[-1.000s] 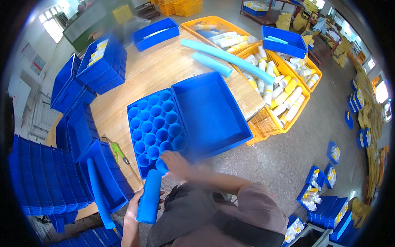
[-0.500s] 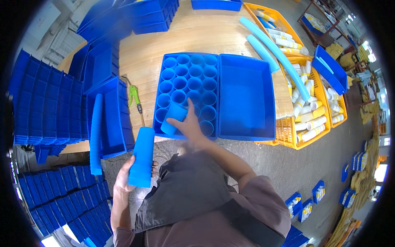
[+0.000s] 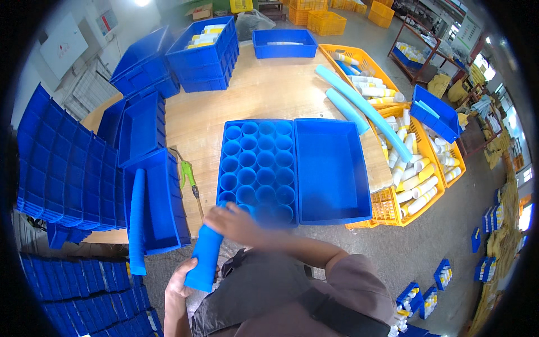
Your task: The person cuts long blue foam tubes into short segments using a green utility knife and places the segments into blue plastic trays with circular cavities. The person repeatedly fills multiple trays and stacks them on a nearby machine.
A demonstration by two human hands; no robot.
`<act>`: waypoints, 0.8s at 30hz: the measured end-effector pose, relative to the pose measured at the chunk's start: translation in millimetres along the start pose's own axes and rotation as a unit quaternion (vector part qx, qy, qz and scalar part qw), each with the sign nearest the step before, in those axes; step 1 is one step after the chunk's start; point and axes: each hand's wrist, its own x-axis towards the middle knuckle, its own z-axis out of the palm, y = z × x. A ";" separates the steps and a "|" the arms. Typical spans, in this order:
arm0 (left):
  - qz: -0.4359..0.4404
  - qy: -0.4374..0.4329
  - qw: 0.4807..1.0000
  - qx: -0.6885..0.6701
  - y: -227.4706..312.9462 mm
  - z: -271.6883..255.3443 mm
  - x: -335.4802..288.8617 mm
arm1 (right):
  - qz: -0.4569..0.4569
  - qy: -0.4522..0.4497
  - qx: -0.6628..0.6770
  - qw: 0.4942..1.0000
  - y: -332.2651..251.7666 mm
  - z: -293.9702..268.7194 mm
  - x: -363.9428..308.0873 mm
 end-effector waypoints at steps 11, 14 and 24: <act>0.083 -0.300 0.942 0.123 0.9 -28.8 -27.9 | 0.156 0.000 -0.073 0.985 22.7 46.7 -8.5; 0.092 -0.287 0.935 0.188 -5.4 -42.2 -17.1 | 0.143 0.092 -0.075 0.983 46.3 31.8 -26.1; 0.222 -0.099 0.947 0.212 -37.2 -49.0 57.5 | 0.589 0.139 -0.107 0.789 163.6 6.5 -108.1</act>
